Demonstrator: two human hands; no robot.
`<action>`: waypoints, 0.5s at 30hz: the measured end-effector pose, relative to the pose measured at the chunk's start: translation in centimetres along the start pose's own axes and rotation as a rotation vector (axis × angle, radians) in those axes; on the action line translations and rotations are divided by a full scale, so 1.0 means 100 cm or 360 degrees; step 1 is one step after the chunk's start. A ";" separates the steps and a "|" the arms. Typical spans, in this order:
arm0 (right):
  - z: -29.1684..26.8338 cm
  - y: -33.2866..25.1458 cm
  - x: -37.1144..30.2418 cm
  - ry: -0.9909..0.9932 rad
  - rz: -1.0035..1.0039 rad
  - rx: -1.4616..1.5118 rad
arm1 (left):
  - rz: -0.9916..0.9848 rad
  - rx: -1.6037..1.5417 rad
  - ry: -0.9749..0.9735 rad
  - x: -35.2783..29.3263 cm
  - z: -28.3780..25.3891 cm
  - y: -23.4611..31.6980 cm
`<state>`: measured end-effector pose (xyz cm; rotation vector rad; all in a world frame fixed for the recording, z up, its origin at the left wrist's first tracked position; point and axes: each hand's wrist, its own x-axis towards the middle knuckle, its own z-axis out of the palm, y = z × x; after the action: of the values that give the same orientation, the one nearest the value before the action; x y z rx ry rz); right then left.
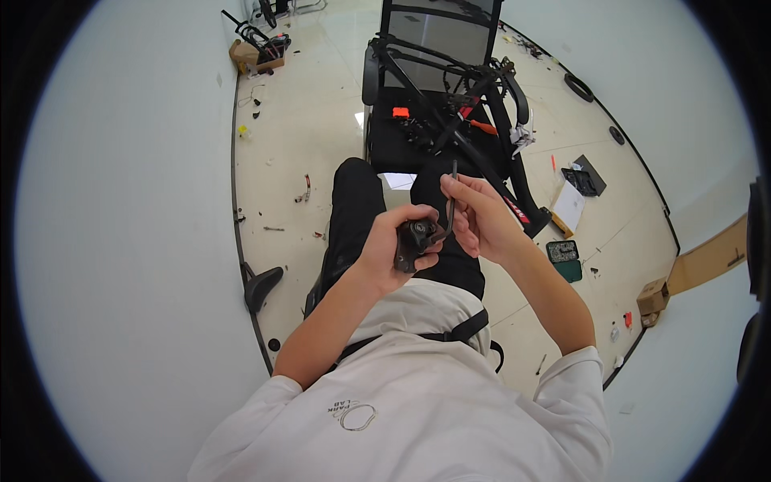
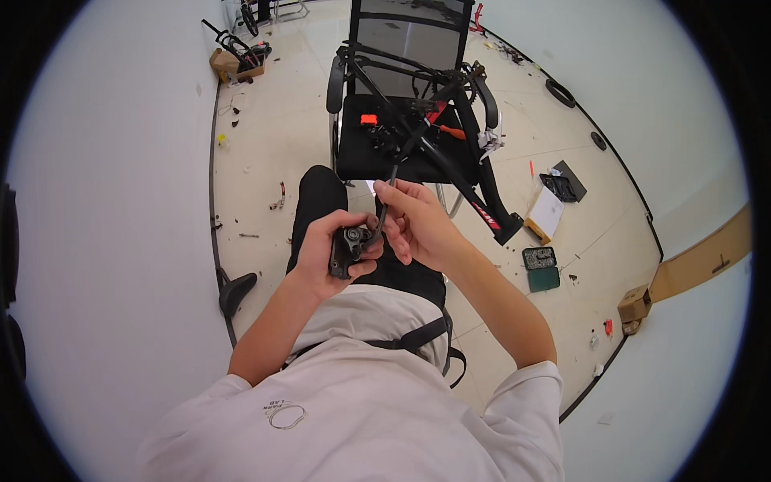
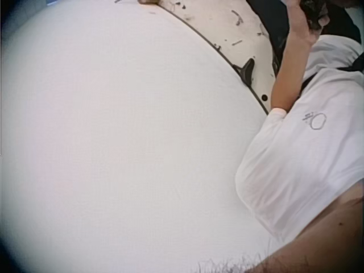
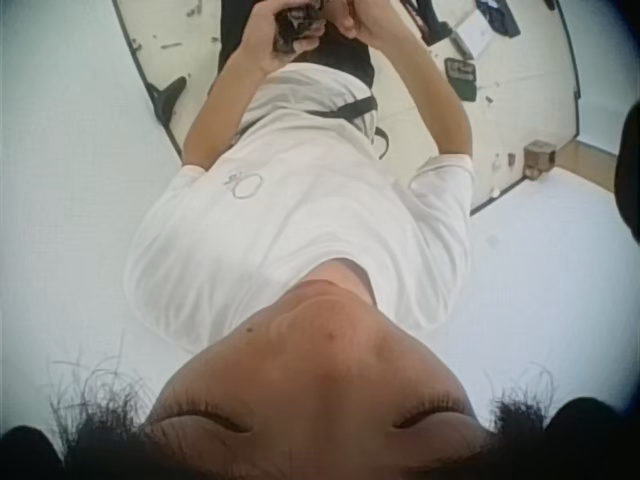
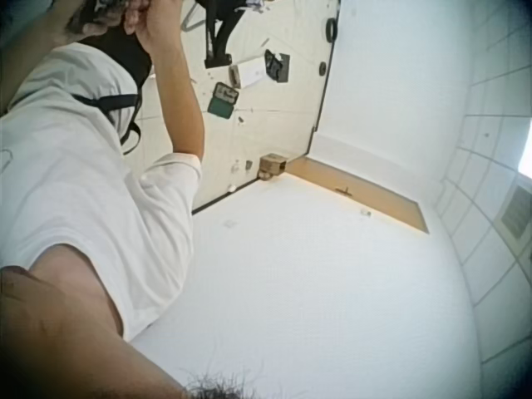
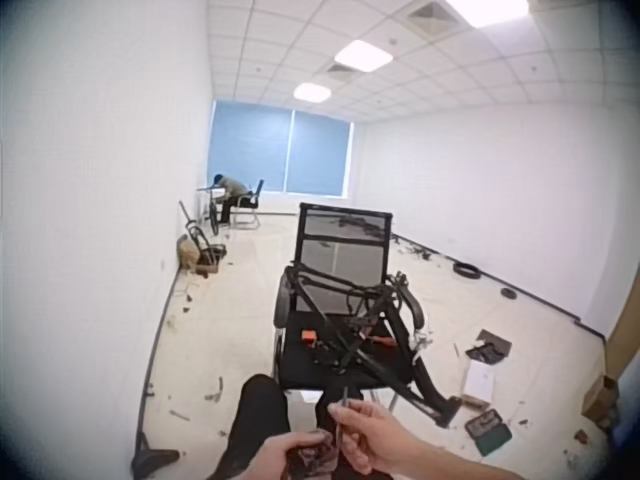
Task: The person assembles a small mechanical component using a screwdriver and small parts. They insert a screw, tighten it, and repeatedly adjust the assembly while seated.
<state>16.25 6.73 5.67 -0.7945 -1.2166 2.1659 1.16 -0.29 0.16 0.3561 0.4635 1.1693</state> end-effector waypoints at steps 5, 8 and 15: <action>-0.003 0.000 -0.003 -0.0095 0.0021 0.0061 | 0.0259 0.0121 -0.0040 -0.003 0.000 0.001; 0.001 -0.001 -0.008 -0.0100 0.0027 0.0031 | 0.0424 0.0368 0.0054 -0.004 0.001 0.000; 0.004 0.003 -0.011 -0.0106 -0.0163 0.0125 | 0.0333 0.0233 -0.0057 -0.004 0.004 -0.001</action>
<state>16.63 5.64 5.85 -0.6188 -1.1708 2.1575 1.32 -0.75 0.50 0.5618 0.4905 1.3331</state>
